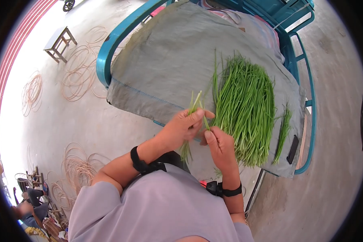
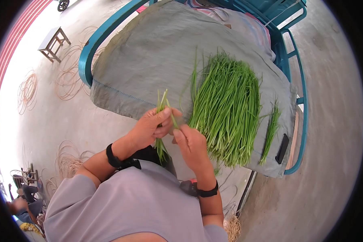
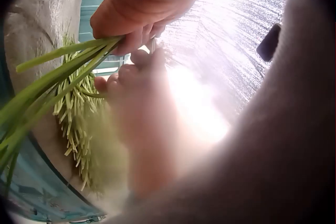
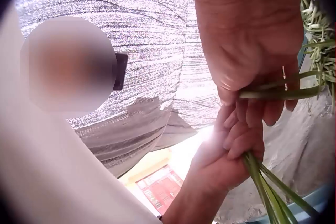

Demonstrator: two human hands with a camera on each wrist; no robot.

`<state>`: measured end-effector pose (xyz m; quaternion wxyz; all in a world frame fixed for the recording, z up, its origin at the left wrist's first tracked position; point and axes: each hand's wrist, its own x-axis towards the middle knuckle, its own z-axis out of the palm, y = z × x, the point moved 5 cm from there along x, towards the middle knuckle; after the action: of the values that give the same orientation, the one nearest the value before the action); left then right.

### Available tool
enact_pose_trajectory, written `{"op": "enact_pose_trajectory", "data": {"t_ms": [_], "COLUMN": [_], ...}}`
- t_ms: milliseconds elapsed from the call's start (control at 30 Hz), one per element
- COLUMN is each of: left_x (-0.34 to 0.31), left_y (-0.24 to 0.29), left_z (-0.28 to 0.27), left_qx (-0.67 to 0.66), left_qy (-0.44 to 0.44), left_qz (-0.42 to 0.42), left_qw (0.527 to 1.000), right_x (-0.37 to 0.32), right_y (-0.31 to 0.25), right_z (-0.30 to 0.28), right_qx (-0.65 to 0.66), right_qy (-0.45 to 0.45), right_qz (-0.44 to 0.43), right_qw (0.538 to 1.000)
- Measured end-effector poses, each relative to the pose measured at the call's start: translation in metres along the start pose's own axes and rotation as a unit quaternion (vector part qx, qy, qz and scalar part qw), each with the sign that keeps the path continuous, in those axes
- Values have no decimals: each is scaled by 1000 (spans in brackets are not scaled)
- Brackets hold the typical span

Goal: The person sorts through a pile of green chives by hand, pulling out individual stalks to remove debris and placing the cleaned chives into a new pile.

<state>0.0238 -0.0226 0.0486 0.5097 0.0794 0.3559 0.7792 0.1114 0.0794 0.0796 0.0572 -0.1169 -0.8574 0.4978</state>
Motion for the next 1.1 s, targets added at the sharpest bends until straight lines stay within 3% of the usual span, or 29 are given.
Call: {"op": "enact_pose_trajectory", "data": {"t_ms": [200,300,400,567,667,700,1100], "left_x": [-1,-7,-12,-27,-33,-36,-81], "left_y": [-11,6,26,57,59,58,78], "left_z": [22,24,15,-39,-66,-66,-124], "left_qx": [133,211,-7,-147,-227,-251,-353], "left_qy": [20,98,146,212,136,172,130], "left_qz": [34,174,247,319,324,317,373], "left_qw": [990,957,958,912,908,898,848], "right_x": [-9,-15,-28,-56,-71,-74,-99], "right_y": [-8,-8,-4,16,31,32,46], "right_z": [-11,-18,-24,-29,-31,-32,-45], "right_qx": [12,-10,6,114,170,178,279], "right_qy": [16,21,5,-31,-64,-68,-30], "right_qz": [-1,-18,-15,45,102,105,111], "right_qw": [1000,1000,1000,992,978,976,953]}}
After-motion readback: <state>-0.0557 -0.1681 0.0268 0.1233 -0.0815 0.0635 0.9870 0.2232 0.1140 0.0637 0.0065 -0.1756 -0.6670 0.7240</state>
